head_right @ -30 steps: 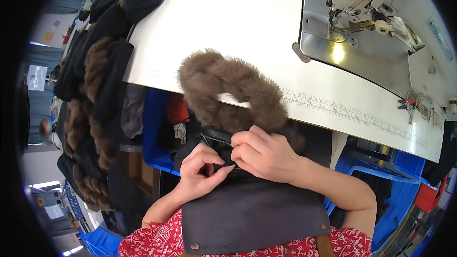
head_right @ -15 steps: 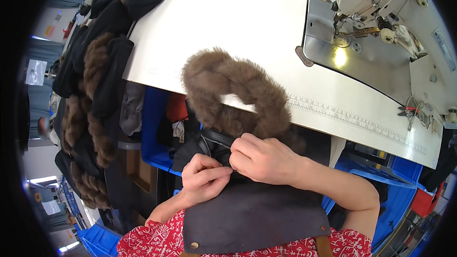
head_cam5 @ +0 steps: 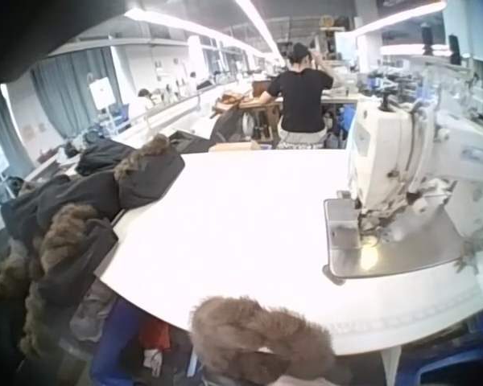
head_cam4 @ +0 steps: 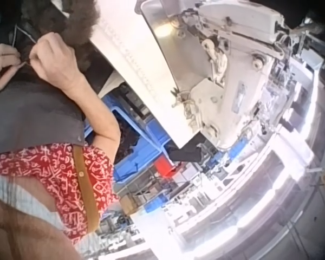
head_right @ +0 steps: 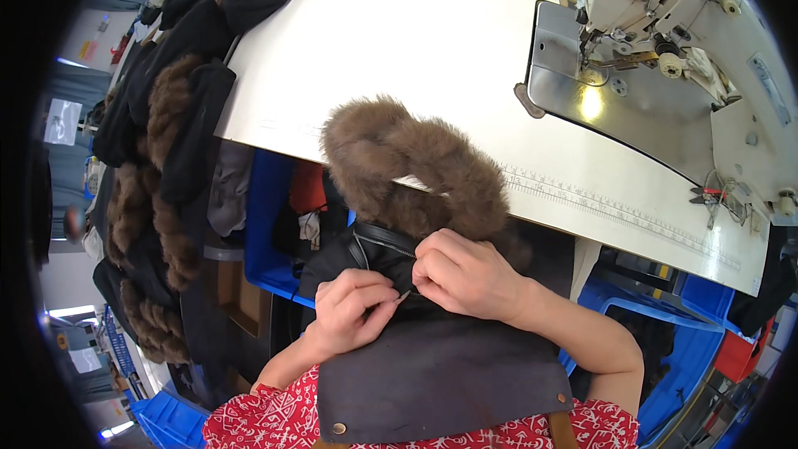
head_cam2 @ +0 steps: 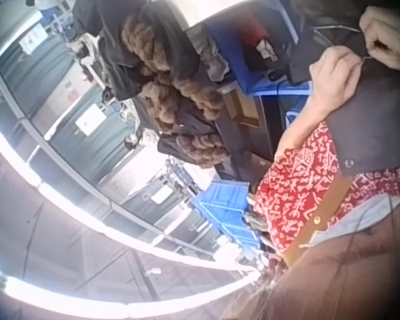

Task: Sewing and assembling fur and leather components using an industrial sewing machine.

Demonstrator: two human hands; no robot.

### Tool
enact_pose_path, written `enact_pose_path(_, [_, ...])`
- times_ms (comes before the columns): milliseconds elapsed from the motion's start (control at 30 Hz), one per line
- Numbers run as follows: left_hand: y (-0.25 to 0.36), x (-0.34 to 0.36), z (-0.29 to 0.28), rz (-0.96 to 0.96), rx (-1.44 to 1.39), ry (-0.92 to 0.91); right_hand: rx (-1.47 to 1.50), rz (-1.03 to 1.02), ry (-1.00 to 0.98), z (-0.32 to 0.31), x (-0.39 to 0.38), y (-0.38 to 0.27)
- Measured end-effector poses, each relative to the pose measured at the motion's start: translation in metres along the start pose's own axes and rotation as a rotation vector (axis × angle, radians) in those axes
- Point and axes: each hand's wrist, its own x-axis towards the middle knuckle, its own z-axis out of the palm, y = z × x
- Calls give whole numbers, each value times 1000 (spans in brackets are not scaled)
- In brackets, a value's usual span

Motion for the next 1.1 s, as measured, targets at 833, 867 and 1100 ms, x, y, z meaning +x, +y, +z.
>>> enact_pose_path(833, [-3, -4, 4, 106, 116, 67, 11, -109, 204, 14, -9, 6])
enact_pose_path(867, [-4, -4, 5, 129, 136, 82, 3, -46, 198, 14, -11, 3])
enact_pose_path(1100, [-5, -6, 3, 165, 124, 97, 244, 301, 9, -13, -6, -17])
